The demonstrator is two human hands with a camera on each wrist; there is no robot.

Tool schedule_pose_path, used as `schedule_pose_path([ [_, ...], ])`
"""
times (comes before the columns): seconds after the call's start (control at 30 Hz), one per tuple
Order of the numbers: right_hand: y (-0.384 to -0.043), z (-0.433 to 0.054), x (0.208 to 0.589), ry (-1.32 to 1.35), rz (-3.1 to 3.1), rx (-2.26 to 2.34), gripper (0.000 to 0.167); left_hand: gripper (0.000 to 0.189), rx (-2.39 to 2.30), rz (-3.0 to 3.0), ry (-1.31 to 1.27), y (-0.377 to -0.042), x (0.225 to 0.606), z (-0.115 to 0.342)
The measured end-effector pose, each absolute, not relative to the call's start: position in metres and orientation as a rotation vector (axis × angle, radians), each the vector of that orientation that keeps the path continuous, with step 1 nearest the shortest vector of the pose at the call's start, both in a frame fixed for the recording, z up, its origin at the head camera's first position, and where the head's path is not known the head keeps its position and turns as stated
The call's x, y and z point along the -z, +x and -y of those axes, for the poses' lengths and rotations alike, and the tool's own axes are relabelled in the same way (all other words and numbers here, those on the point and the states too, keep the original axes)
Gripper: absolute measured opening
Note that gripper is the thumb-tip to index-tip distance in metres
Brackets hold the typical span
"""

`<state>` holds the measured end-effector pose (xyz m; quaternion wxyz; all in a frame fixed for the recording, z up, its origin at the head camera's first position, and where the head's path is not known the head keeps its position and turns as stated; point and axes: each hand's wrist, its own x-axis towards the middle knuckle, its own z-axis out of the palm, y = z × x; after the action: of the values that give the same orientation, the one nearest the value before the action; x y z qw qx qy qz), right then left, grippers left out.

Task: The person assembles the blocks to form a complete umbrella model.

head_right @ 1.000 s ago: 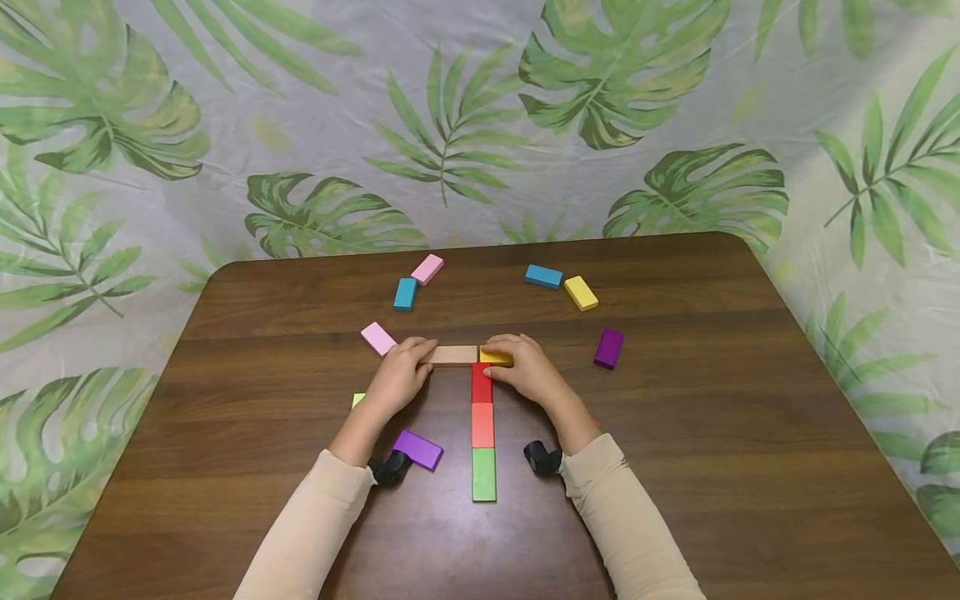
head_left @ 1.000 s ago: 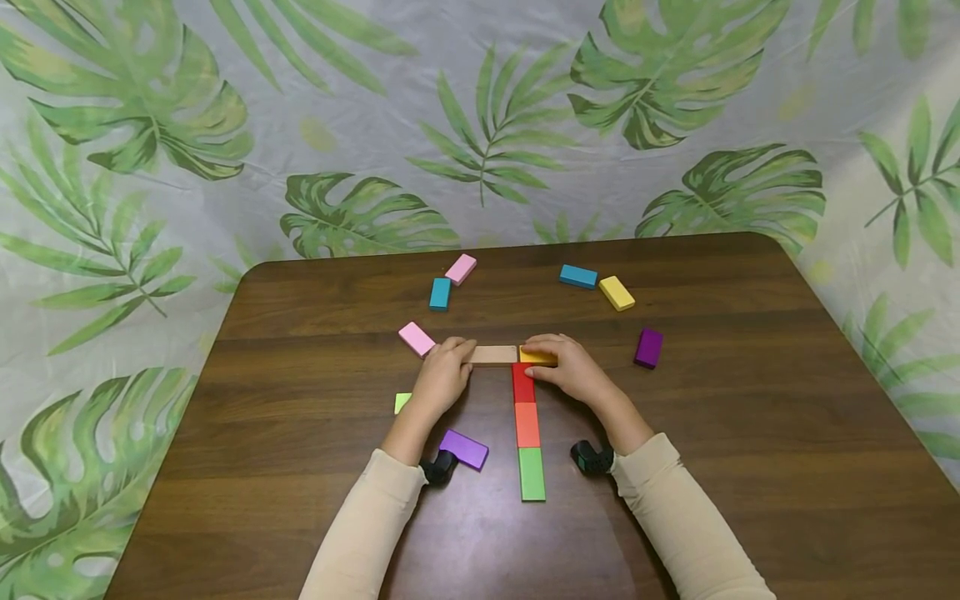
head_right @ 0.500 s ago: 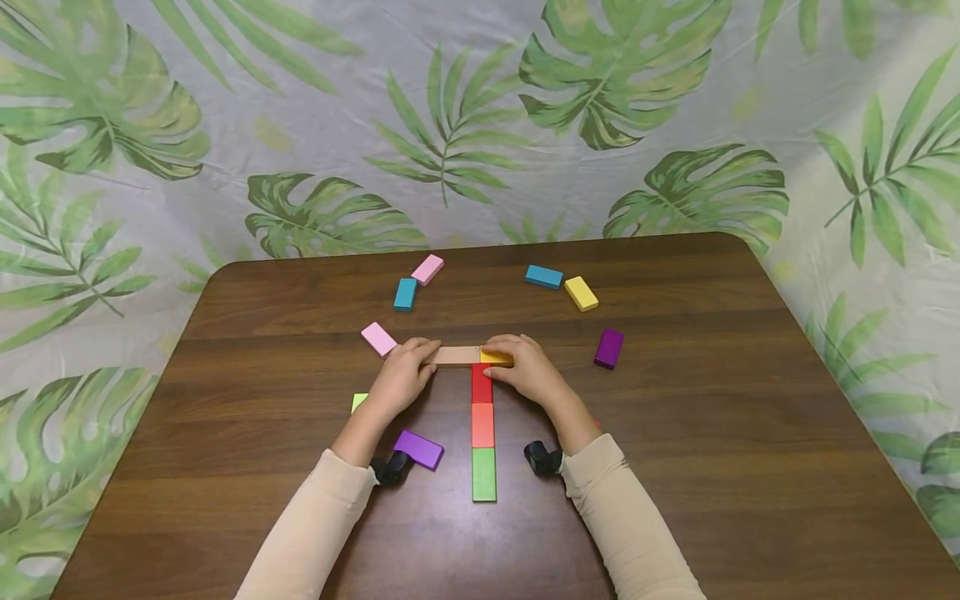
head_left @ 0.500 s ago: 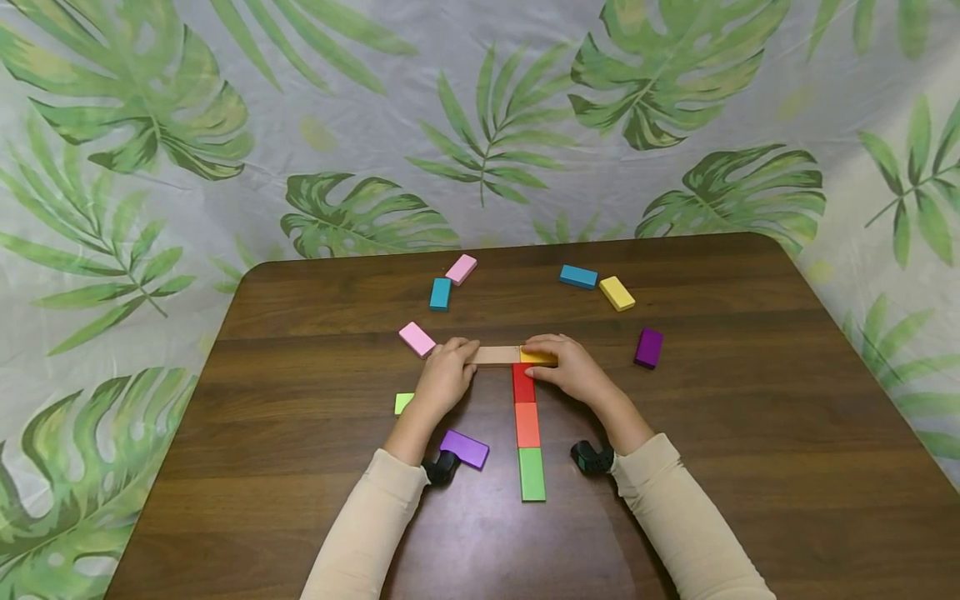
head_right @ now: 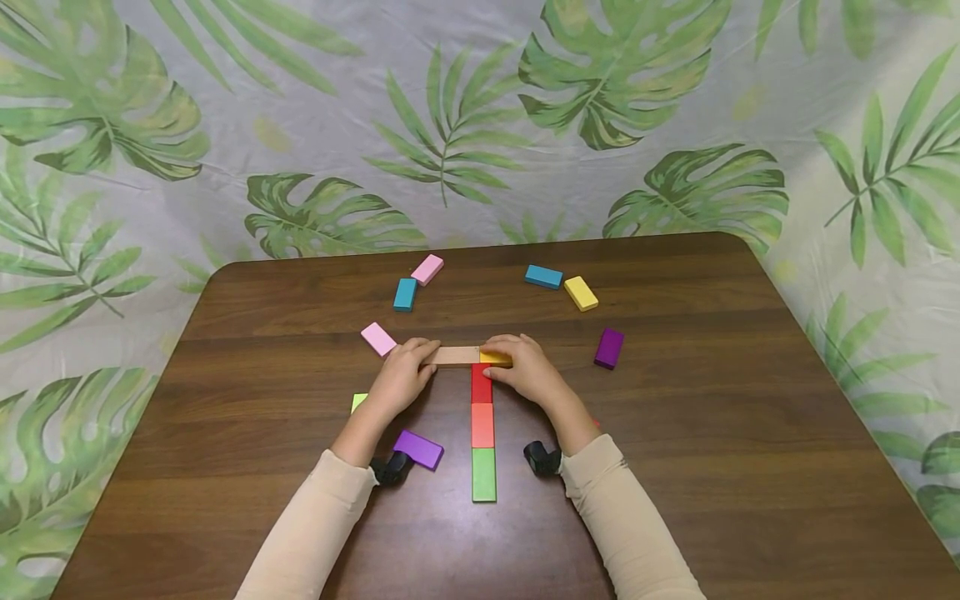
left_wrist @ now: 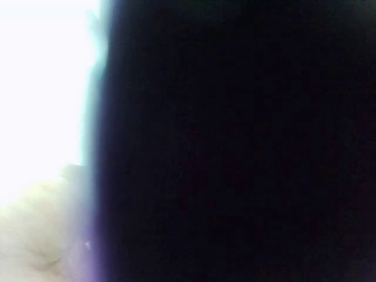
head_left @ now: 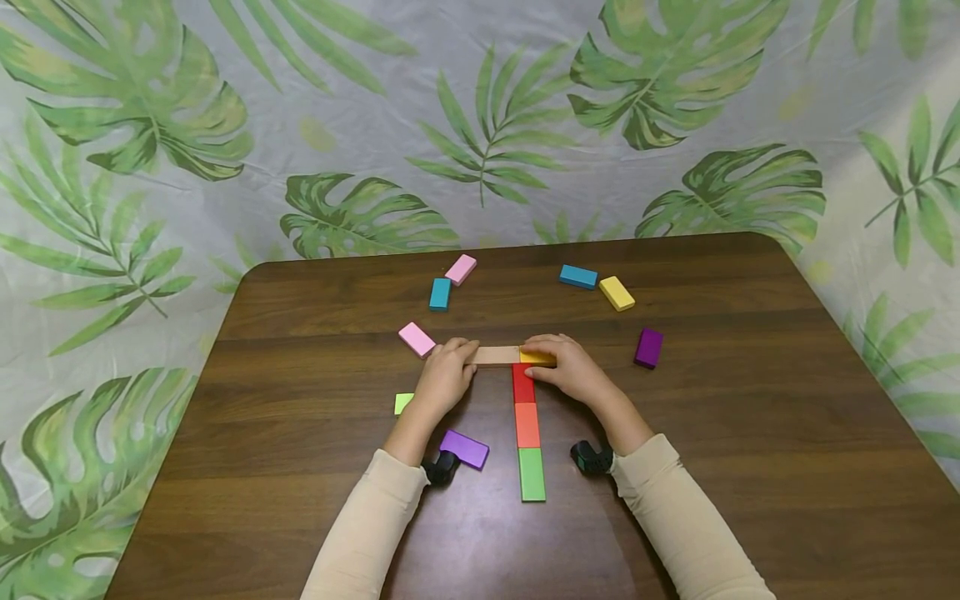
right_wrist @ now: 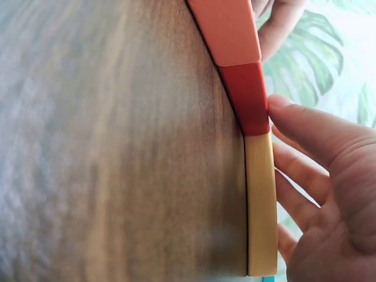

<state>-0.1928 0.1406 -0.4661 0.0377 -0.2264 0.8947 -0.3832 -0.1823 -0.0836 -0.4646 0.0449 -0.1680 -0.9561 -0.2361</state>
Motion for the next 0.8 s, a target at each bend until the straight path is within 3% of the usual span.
schedule_pose_path([
  [0.8,-0.190,-0.135,0.463,-0.748,-2.715,1.137,0.033,0.043,0.791,2.926,-0.452,-0.165,0.438,0.110],
])
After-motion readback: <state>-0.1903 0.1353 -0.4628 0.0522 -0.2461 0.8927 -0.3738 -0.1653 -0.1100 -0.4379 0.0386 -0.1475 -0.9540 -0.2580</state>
